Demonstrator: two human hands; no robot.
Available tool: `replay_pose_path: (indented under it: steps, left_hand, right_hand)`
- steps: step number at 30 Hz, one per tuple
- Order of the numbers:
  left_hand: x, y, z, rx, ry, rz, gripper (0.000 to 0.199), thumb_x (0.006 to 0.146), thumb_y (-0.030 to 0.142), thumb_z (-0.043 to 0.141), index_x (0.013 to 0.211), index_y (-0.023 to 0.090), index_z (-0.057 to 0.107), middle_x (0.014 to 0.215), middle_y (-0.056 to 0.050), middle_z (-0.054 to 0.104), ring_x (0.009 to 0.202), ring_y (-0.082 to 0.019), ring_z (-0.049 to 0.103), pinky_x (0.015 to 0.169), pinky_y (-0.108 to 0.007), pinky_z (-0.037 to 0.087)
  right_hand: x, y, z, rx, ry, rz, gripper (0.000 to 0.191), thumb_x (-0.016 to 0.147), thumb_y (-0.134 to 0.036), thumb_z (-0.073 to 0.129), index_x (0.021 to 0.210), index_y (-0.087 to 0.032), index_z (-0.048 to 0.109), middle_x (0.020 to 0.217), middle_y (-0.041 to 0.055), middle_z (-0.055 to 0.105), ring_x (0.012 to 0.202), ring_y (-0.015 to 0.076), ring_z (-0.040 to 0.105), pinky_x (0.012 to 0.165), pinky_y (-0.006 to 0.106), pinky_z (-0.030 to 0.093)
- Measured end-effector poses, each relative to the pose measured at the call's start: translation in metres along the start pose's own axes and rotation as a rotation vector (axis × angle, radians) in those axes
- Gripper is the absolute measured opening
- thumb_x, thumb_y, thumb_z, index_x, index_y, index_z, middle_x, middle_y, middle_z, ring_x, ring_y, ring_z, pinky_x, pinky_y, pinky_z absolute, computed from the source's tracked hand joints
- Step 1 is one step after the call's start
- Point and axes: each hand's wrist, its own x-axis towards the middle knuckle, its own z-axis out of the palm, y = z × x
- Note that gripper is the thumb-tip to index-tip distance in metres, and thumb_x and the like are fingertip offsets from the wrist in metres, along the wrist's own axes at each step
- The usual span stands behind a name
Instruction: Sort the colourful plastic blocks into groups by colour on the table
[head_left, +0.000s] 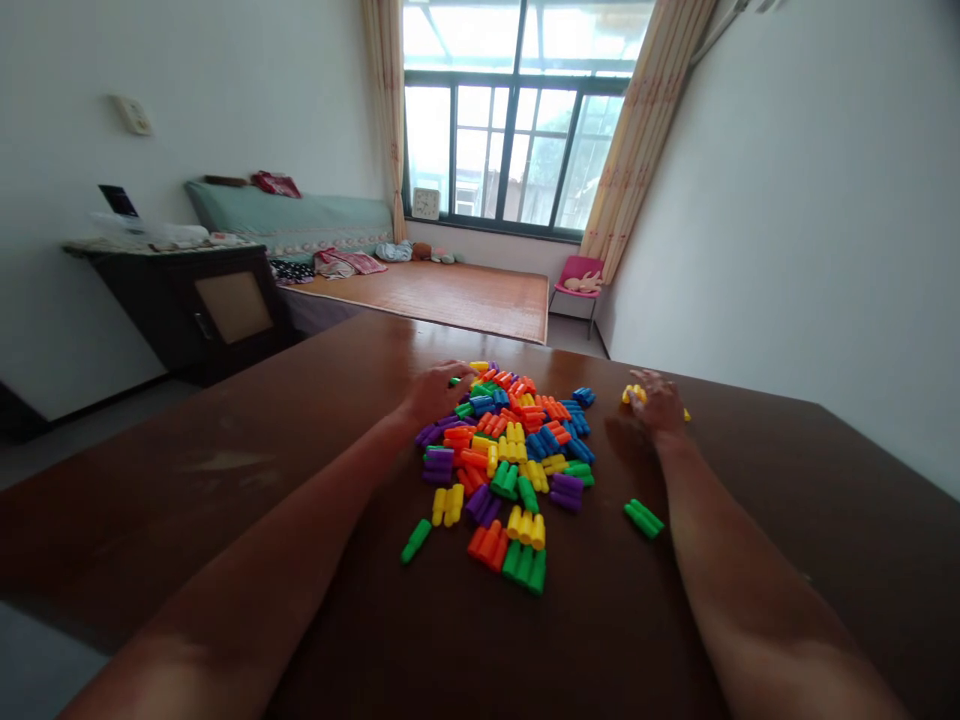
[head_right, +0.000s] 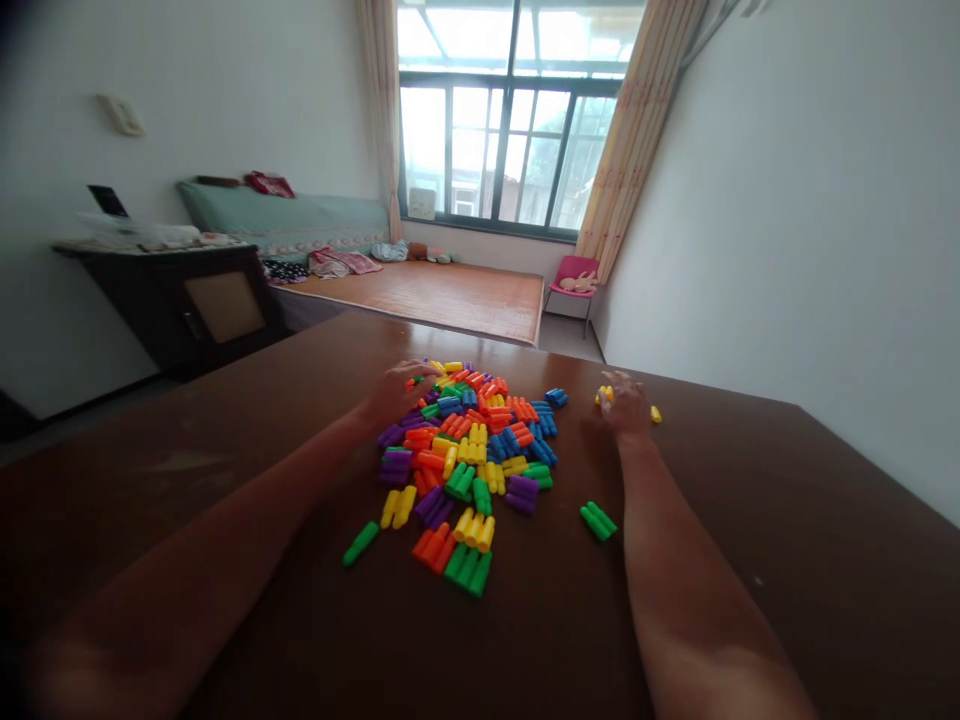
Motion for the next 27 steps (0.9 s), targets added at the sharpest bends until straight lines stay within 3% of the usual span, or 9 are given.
replay_pose_path:
  steps: [2, 4, 7, 10, 13, 17, 20, 24, 27]
  left_hand:
    - [-0.003, 0.029, 0.01, -0.129, -0.291, 0.126, 0.03, 0.092, 0.038, 0.05, 0.101, 0.023, 0.075, 0.102, -0.007, 0.073, 0.096, -0.025, 0.065, 0.091, -0.037, 0.047]
    - [-0.009, 0.05, 0.022, -0.13, -0.488, 0.25, 0.027, 0.086, 0.04, 0.06, 0.106, 0.027, 0.073, 0.111, -0.006, 0.071, 0.105, -0.025, 0.062, 0.097, -0.037, 0.044]
    - [-0.02, 0.059, 0.032, -0.058, -0.565, 0.285, 0.027, 0.081, 0.039, 0.067, 0.107, 0.03, 0.072, 0.123, -0.005, 0.065, 0.116, -0.027, 0.056, 0.104, -0.039, 0.038]
    - [-0.023, 0.046, 0.032, -0.031, -0.522, 0.231, 0.022, 0.081, 0.032, 0.067, 0.102, 0.027, 0.073, 0.122, -0.007, 0.063, 0.116, -0.026, 0.055, 0.103, -0.037, 0.039]
    - [-0.021, 0.032, 0.028, -0.012, -0.496, 0.181, 0.026, 0.072, 0.029, 0.075, 0.097, 0.023, 0.072, 0.119, -0.009, 0.06, 0.11, -0.026, 0.057, 0.096, -0.036, 0.044]
    - [-0.019, 0.03, 0.028, 0.0, -0.43, 0.117, 0.023, 0.067, 0.02, 0.074, 0.09, 0.02, 0.071, 0.108, -0.009, 0.063, 0.095, -0.024, 0.061, 0.087, -0.036, 0.049]
    - [-0.015, 0.032, 0.031, -0.103, -0.274, 0.028, 0.019, 0.075, 0.017, 0.061, 0.09, 0.02, 0.071, 0.097, -0.007, 0.068, 0.09, -0.022, 0.063, 0.085, -0.034, 0.049]
    - [-0.009, 0.033, 0.033, -0.35, -0.031, -0.114, 0.023, 0.084, 0.024, 0.049, 0.092, 0.017, 0.069, 0.093, -0.005, 0.07, 0.088, -0.019, 0.063, 0.082, -0.031, 0.05]
    - [-0.008, 0.036, 0.035, -0.502, 0.051, -0.153, 0.027, 0.087, 0.03, 0.049, 0.099, 0.016, 0.068, 0.097, -0.007, 0.069, 0.089, -0.02, 0.064, 0.079, -0.031, 0.051]
  right_hand:
    - [0.006, -0.013, -0.006, 0.033, 0.017, -0.046, 0.043, 0.086, -0.027, 0.045, 0.125, -0.018, 0.061, 0.128, 0.014, 0.059, 0.122, 0.0301, 0.049, 0.104, 0.049, 0.036]
    - [0.012, -0.028, -0.013, 0.075, 0.017, -0.098, 0.043, 0.085, -0.025, 0.045, 0.125, -0.016, 0.06, 0.128, 0.0146, 0.059, 0.122, 0.0296, 0.049, 0.106, 0.048, 0.035]
    - [0.018, -0.051, -0.022, 0.151, -0.004, -0.145, 0.042, 0.084, -0.022, 0.046, 0.122, -0.015, 0.062, 0.129, 0.0153, 0.057, 0.118, 0.0294, 0.053, 0.104, 0.046, 0.04]
    - [0.022, -0.073, -0.031, 0.228, -0.032, -0.167, 0.04, 0.084, -0.022, 0.047, 0.12, -0.016, 0.064, 0.132, 0.0144, 0.054, 0.109, 0.0281, 0.058, 0.099, 0.043, 0.045]
    - [0.026, -0.1, -0.04, 0.303, -0.086, -0.185, 0.039, 0.083, -0.023, 0.05, 0.119, -0.019, 0.066, 0.132, 0.012, 0.055, 0.094, 0.0241, 0.062, 0.094, 0.041, 0.049]
    - [0.026, -0.141, -0.055, 0.448, -0.258, -0.243, 0.035, 0.083, -0.024, 0.053, 0.115, -0.021, 0.068, 0.112, 0.009, 0.067, 0.075, 0.018, 0.062, 0.083, 0.038, 0.051]
    - [0.021, -0.168, -0.063, 0.607, -0.46, -0.318, 0.034, 0.082, -0.029, 0.059, 0.114, -0.023, 0.068, 0.096, 0.0057, 0.071, 0.074, 0.017, 0.063, 0.076, 0.033, 0.052]
    - [0.011, -0.193, -0.066, 0.82, -0.663, -0.375, 0.033, 0.085, -0.041, 0.059, 0.113, -0.024, 0.066, 0.096, 0.0025, 0.07, 0.081, 0.0164, 0.064, 0.073, 0.029, 0.053]
    - [0.005, -0.207, -0.064, 0.999, -0.832, -0.359, 0.035, 0.087, -0.049, 0.056, 0.107, -0.021, 0.062, 0.087, 0.0022, 0.07, 0.077, 0.0159, 0.065, 0.069, 0.029, 0.055]
